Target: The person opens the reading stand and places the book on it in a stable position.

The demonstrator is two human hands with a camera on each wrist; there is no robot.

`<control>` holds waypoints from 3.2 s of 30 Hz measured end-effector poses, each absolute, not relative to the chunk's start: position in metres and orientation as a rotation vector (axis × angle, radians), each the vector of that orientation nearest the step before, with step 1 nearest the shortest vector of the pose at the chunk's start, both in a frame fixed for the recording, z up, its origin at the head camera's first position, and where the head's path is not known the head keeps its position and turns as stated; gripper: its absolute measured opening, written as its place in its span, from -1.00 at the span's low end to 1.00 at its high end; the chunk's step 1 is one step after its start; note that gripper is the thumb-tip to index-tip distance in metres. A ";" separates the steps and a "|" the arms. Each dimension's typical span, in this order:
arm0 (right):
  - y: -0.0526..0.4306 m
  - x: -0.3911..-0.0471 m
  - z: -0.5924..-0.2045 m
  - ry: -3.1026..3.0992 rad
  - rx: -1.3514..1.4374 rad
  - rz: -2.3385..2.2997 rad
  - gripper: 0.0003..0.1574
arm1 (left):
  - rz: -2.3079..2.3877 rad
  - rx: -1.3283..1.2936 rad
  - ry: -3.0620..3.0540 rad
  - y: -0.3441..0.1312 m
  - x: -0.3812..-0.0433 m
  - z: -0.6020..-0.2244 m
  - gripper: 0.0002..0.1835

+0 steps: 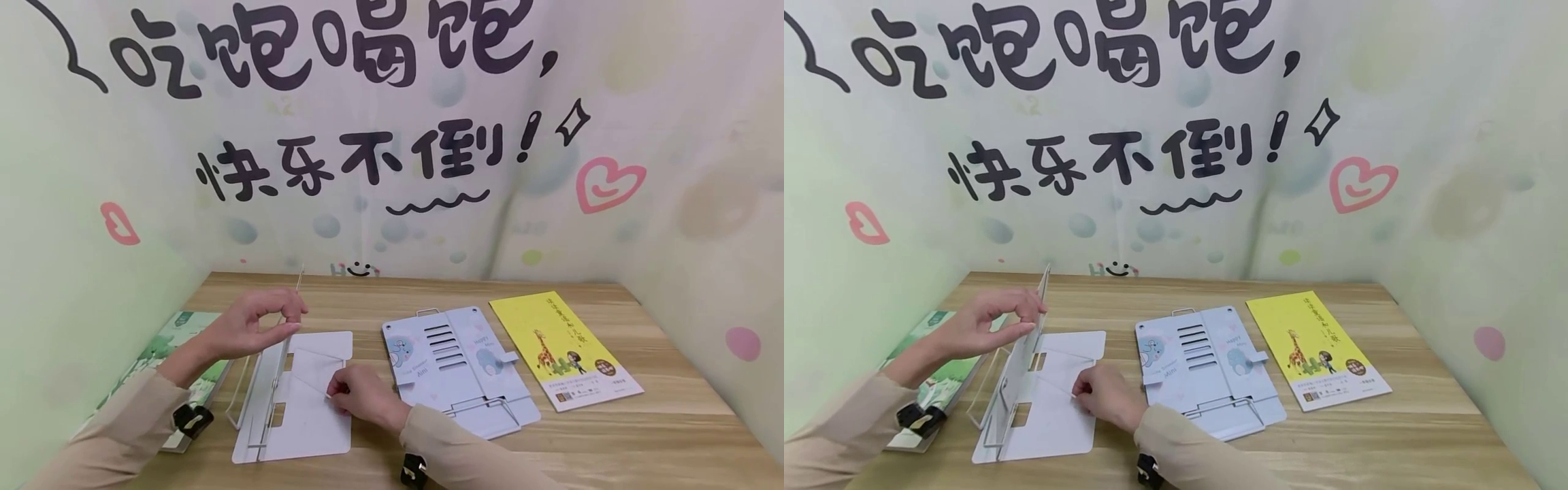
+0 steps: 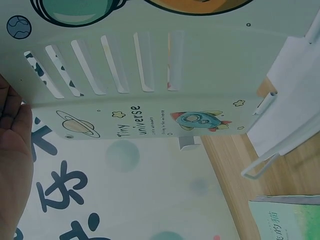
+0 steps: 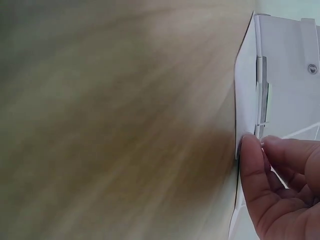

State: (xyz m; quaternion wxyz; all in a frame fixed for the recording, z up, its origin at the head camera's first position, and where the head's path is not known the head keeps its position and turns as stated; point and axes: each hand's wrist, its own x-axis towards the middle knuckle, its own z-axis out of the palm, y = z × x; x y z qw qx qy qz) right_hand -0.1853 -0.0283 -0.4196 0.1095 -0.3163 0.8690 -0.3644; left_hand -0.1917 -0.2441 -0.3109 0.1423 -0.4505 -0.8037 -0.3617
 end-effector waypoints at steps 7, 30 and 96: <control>-0.030 -0.184 -0.421 2.650 -0.970 -0.941 -0.88 | -1.054 -1.280 -2.320 -0.245 -0.191 -0.311 -0.65; -0.029 -0.185 -0.422 2.633 -0.896 -0.935 -0.90 | -1.066 -1.319 -2.306 -0.235 -0.196 -0.315 -0.67; -0.053 -0.113 -0.403 2.017 -0.813 -1.821 -0.80 | -1.328 -0.487 -2.780 -0.248 -0.238 -0.348 -0.56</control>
